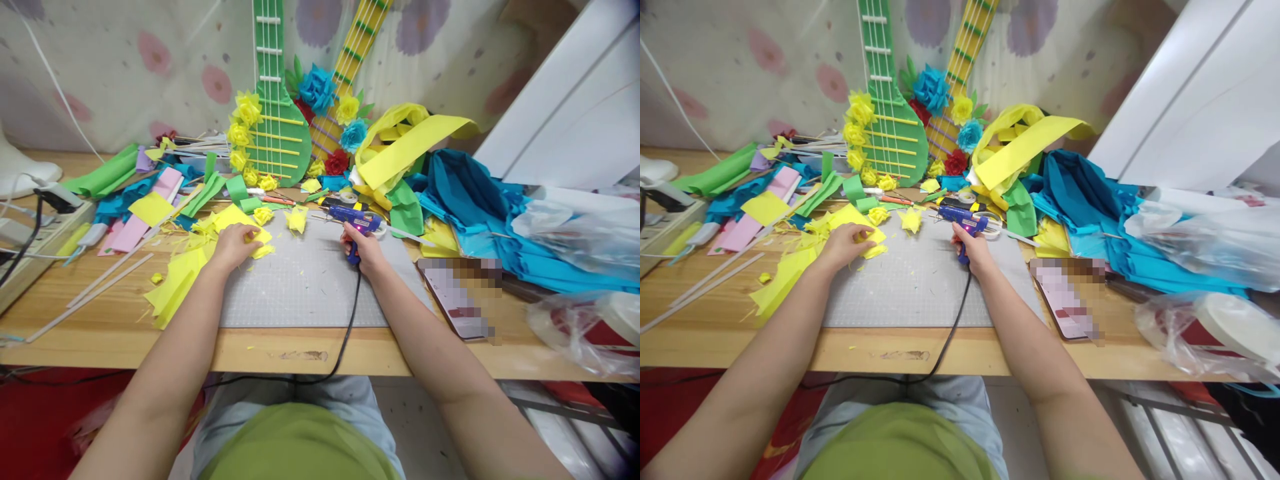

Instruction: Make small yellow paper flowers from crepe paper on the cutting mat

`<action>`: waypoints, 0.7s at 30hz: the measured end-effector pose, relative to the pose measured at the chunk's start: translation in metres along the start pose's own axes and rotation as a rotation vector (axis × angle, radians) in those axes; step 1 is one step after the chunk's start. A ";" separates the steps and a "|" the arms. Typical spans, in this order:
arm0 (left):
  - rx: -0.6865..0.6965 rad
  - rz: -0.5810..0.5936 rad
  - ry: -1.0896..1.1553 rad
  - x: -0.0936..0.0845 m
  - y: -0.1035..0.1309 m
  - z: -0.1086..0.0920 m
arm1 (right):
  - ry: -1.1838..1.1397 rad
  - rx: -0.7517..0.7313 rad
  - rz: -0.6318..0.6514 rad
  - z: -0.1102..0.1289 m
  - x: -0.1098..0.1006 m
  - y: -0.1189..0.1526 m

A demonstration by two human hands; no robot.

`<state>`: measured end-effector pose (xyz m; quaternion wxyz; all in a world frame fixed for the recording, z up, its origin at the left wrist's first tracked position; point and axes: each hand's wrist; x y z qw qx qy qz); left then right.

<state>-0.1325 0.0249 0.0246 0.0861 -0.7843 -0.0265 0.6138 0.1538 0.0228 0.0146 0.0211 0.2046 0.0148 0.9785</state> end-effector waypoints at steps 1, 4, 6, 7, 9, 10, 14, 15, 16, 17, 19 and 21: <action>-0.023 0.009 0.001 0.000 0.000 -0.001 | -0.002 -0.002 0.001 0.000 0.000 0.000; -0.073 0.008 0.019 0.001 0.000 -0.004 | -0.002 -0.001 -0.001 0.000 0.000 0.000; -0.089 0.000 0.036 0.002 0.000 -0.005 | -0.003 0.006 -0.005 0.000 0.000 0.000; -0.092 -0.003 0.044 0.002 0.000 -0.006 | -0.003 0.010 -0.006 0.001 0.001 0.000; -0.091 -0.007 0.058 0.003 0.000 -0.005 | -0.004 0.015 -0.008 0.001 0.001 0.000; -0.091 -0.010 0.064 0.004 0.000 -0.005 | -0.005 0.015 -0.008 0.001 0.001 0.000; -0.121 -0.034 0.082 0.004 0.000 -0.002 | 0.001 0.019 -0.013 0.000 0.001 0.000; -0.132 -0.036 0.083 0.003 0.000 -0.001 | 0.003 0.020 -0.014 0.000 0.001 0.000; -0.141 -0.034 0.081 0.003 -0.001 0.000 | 0.003 0.020 -0.013 0.000 0.000 0.000; -0.149 -0.031 0.075 0.002 -0.001 0.001 | 0.002 0.020 -0.011 0.000 0.000 -0.001; -0.155 -0.028 0.052 0.000 -0.001 0.002 | -0.001 0.018 -0.007 -0.001 -0.001 -0.001; -0.149 -0.036 0.018 -0.002 0.000 0.003 | 0.010 0.012 -0.005 -0.001 -0.001 -0.001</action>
Point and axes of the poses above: each hand's wrist, its own y-axis away from the middle knuckle, its own x-axis out of the palm, z = x × y, and after that the axes turned 13 degrees about -y, right-handed
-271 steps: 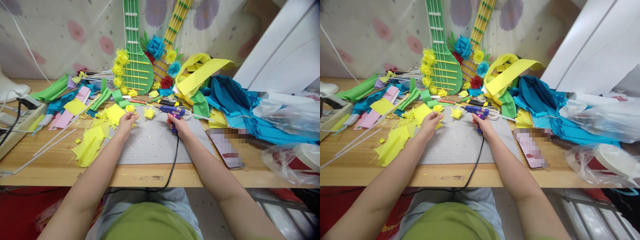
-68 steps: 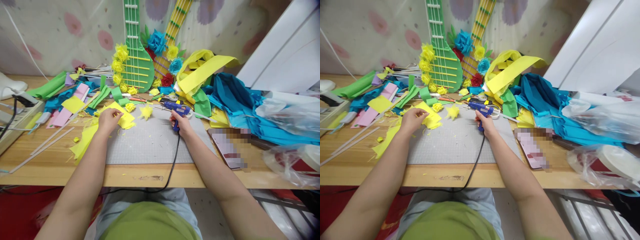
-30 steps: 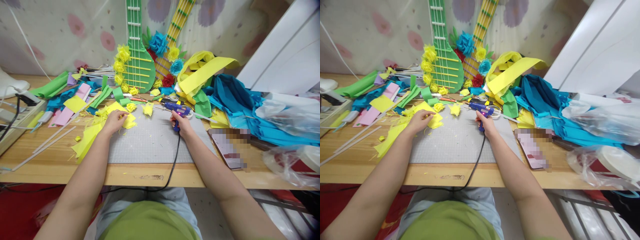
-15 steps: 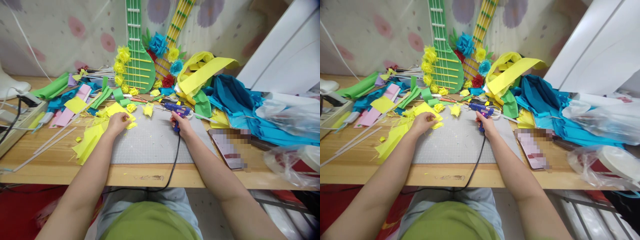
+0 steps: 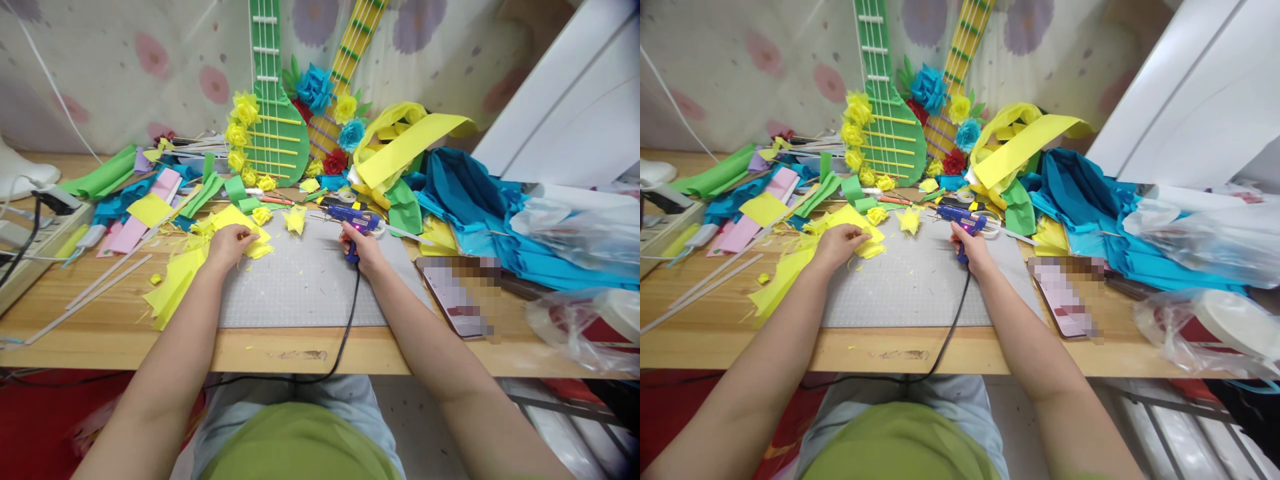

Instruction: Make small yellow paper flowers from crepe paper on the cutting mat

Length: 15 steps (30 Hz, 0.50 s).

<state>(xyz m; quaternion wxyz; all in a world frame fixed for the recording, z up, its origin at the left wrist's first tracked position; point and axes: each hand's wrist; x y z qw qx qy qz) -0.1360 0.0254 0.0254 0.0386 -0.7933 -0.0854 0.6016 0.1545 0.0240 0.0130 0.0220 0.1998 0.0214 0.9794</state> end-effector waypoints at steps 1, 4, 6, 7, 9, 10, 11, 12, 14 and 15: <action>0.008 -0.008 -0.016 0.000 0.000 0.001 | 0.010 -0.004 0.000 0.000 0.000 0.000; 0.059 -0.031 -0.055 0.000 0.000 0.003 | 0.042 -0.007 -0.003 0.000 -0.001 0.000; 0.093 -0.042 -0.064 0.001 -0.001 0.004 | 0.049 -0.003 -0.006 0.000 0.000 0.000; 0.100 -0.048 -0.060 0.001 -0.001 0.004 | 0.048 -0.002 -0.008 0.000 0.000 0.000; 0.091 -0.068 -0.046 0.001 -0.002 0.004 | 0.038 -0.005 -0.009 0.001 0.000 0.000; 0.079 -0.079 -0.034 0.000 -0.002 0.004 | 0.032 -0.008 -0.007 0.001 0.000 0.000; 0.064 -0.089 -0.017 0.000 -0.002 0.005 | 0.024 -0.010 -0.003 0.001 0.000 0.000; 0.045 -0.094 0.007 -0.001 -0.003 0.005 | 0.015 -0.011 0.000 0.001 0.000 0.000; -0.004 -0.097 0.091 -0.001 -0.004 0.006 | -0.005 -0.006 0.006 0.001 0.000 0.000; -0.035 -0.101 0.162 -0.002 -0.004 0.006 | -0.013 -0.003 0.006 0.001 0.000 0.000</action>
Point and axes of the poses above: each hand's wrist, its own y-axis away from the middle knuckle, its own x-axis out of the palm, z = x × y, and after that the axes turned 13 degrees about -y, right-handed
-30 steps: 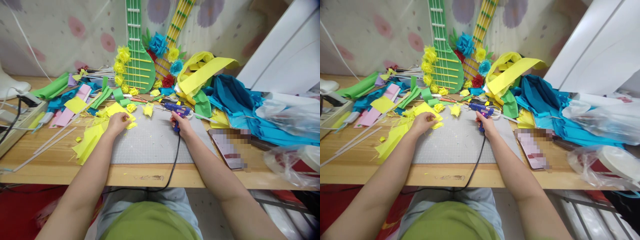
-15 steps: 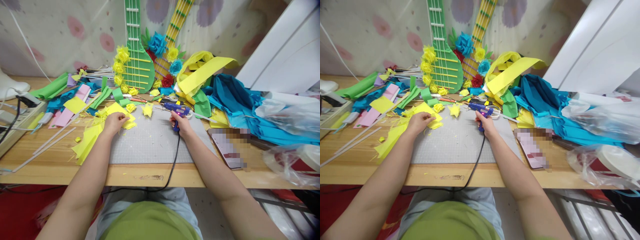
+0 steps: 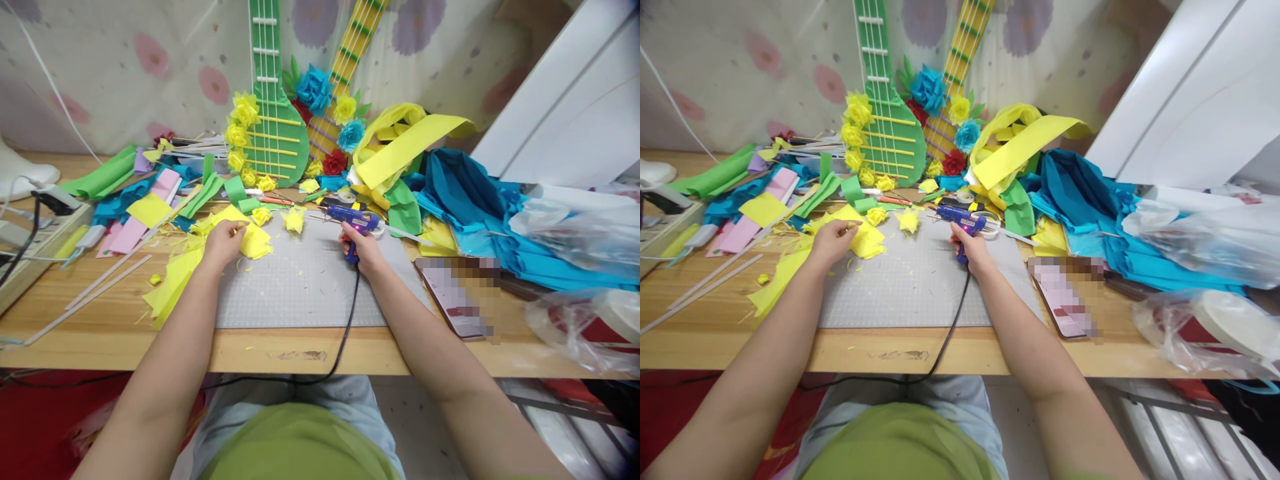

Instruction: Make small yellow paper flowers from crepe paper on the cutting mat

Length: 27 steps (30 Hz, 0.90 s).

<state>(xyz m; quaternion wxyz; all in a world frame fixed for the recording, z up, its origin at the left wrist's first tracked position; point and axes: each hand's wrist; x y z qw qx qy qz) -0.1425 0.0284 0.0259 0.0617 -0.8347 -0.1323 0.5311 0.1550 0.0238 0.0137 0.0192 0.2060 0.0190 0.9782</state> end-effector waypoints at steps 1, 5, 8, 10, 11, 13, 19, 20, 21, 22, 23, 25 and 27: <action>-0.036 -0.005 0.089 0.000 0.000 -0.001 | -0.005 0.003 0.000 0.000 0.000 0.000; -0.202 0.004 0.577 -0.001 0.005 -0.015 | 0.012 -0.003 -0.008 0.000 0.001 0.001; -0.264 0.115 0.902 0.000 0.013 -0.034 | 0.046 -0.024 0.002 0.000 0.003 0.002; -0.273 0.213 1.012 0.002 0.020 -0.045 | 0.094 -0.050 0.011 0.001 0.004 0.004; -0.285 0.252 1.039 0.004 0.023 -0.050 | 0.136 -0.066 0.011 0.002 0.004 0.005; -0.301 0.292 1.055 0.009 0.028 -0.058 | 0.249 -0.099 0.009 0.002 0.005 0.007; -0.324 0.178 1.024 0.026 0.035 -0.069 | 0.467 -0.149 0.149 -0.002 0.006 0.015; -0.337 0.164 1.029 0.028 0.035 -0.070 | 0.505 -0.141 0.174 -0.003 0.006 0.016; -0.348 0.156 1.037 0.030 0.036 -0.070 | 0.549 -0.132 0.191 -0.004 0.006 0.017; -0.356 0.152 1.045 0.032 0.036 -0.071 | 0.591 -0.124 0.202 -0.004 0.006 0.017; -0.360 0.146 1.051 0.033 0.036 -0.071 | 0.625 -0.121 0.212 -0.004 0.006 0.018; -0.355 0.134 1.052 0.034 0.036 -0.071 | 0.654 -0.128 0.228 -0.004 0.007 0.019; -0.344 0.128 1.041 0.035 0.037 -0.071 | 0.657 -0.134 0.245 -0.004 0.007 0.019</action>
Point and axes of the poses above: each hand's wrist, its own y-axis away from the middle knuckle, its own x-axis out of the palm, z = x × y, and after that the axes turned 13 degrees about -y, right-handed
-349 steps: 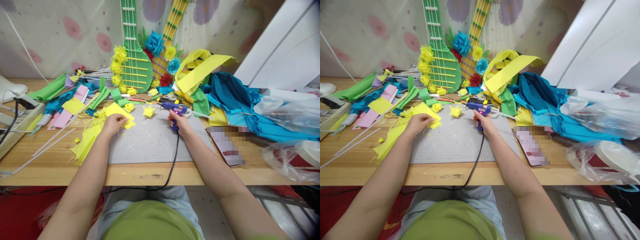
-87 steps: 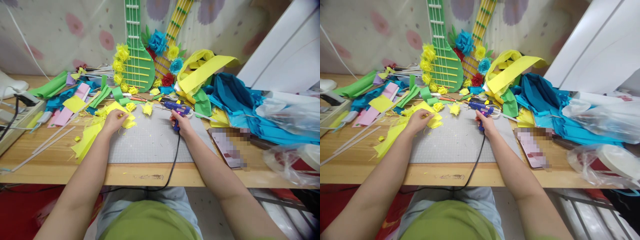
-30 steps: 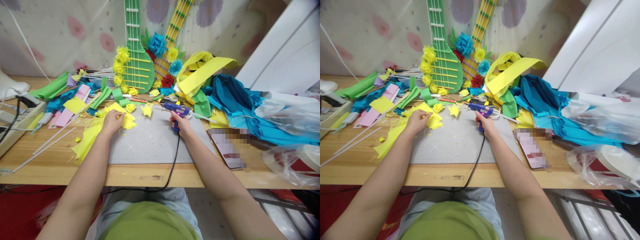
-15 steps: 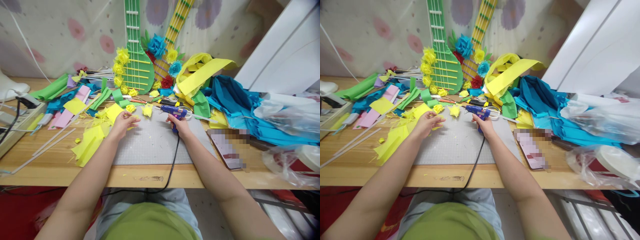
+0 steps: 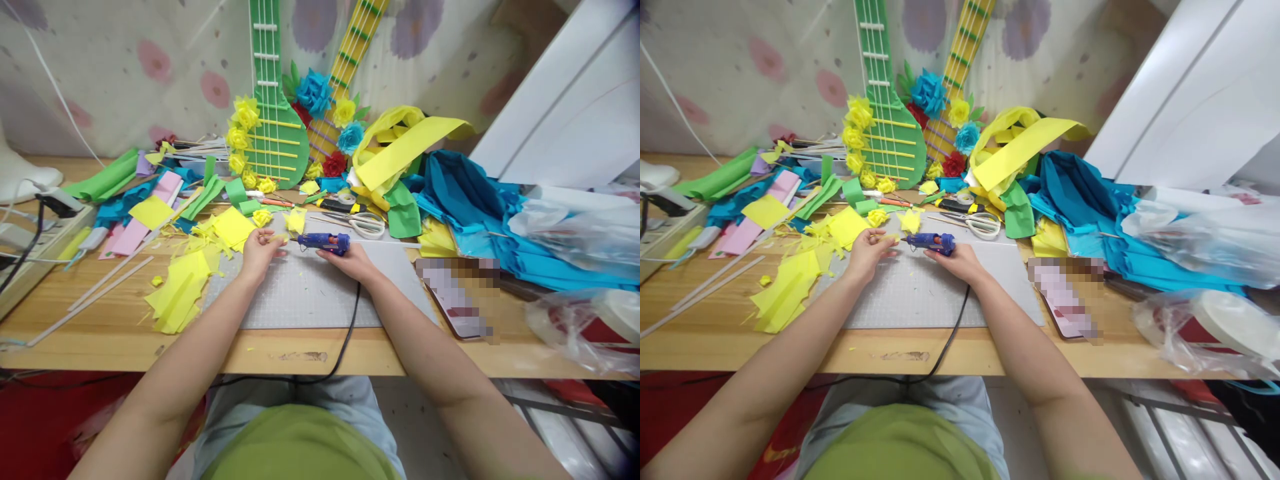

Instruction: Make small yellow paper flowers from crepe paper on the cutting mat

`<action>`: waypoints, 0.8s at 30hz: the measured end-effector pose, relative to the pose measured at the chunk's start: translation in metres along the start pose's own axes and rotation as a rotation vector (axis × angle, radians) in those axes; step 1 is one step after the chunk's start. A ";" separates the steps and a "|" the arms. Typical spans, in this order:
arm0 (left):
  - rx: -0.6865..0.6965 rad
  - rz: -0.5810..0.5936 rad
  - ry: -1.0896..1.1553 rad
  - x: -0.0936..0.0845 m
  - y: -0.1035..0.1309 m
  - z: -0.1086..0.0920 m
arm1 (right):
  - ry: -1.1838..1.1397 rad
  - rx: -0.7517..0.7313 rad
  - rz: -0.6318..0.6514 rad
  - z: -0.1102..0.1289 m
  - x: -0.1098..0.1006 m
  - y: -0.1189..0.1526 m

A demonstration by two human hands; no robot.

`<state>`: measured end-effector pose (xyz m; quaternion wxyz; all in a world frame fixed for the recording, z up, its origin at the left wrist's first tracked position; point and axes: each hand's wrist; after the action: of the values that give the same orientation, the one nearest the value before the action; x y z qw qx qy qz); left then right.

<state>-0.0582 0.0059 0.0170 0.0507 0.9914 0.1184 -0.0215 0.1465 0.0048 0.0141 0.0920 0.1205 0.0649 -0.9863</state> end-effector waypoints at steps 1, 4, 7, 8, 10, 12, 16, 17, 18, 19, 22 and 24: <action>0.005 0.002 -0.008 0.001 0.000 0.000 | 0.002 -0.002 0.002 0.000 0.000 0.000; 0.010 0.011 -0.028 0.002 0.001 0.000 | 0.023 -0.002 0.003 0.001 0.000 0.000; 0.007 0.005 -0.034 0.002 0.001 0.000 | 0.029 -0.008 0.009 0.001 0.001 0.000; 0.006 0.002 -0.032 0.002 0.000 0.000 | 0.031 -0.009 0.013 0.001 0.001 0.000; 0.006 0.002 -0.028 0.002 0.000 0.001 | 0.032 -0.010 0.019 0.000 0.001 -0.001; 0.007 0.007 -0.026 0.002 0.000 0.001 | 0.020 -0.013 0.020 -0.001 0.001 -0.001; 0.012 0.013 -0.033 0.002 0.001 0.001 | 0.015 -0.019 0.010 -0.003 0.000 -0.002; 0.010 0.014 -0.037 0.002 0.001 0.001 | 0.027 -0.018 0.011 -0.003 0.000 -0.002; 0.008 0.016 -0.041 0.002 0.001 0.001 | 0.040 -0.016 0.012 -0.002 0.000 -0.002; 0.007 0.020 -0.045 0.002 0.001 0.001 | 0.052 -0.014 0.013 -0.002 0.000 -0.001; 0.014 0.042 -0.057 0.002 0.002 0.001 | 0.072 -0.007 0.008 0.000 0.001 -0.001; 0.018 0.053 -0.063 0.002 0.002 0.001 | 0.066 -0.006 0.005 0.000 0.001 -0.001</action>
<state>-0.0558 0.0042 0.0157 0.0463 0.9935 0.0900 -0.0526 0.1457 0.0057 0.0141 0.0928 0.1530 0.0707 -0.9813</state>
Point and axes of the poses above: each hand's wrist, its own y-axis away from the middle knuckle, its own x-axis out of the palm, z = x × y, and after that the axes turned 13 degrees about -y, right-handed
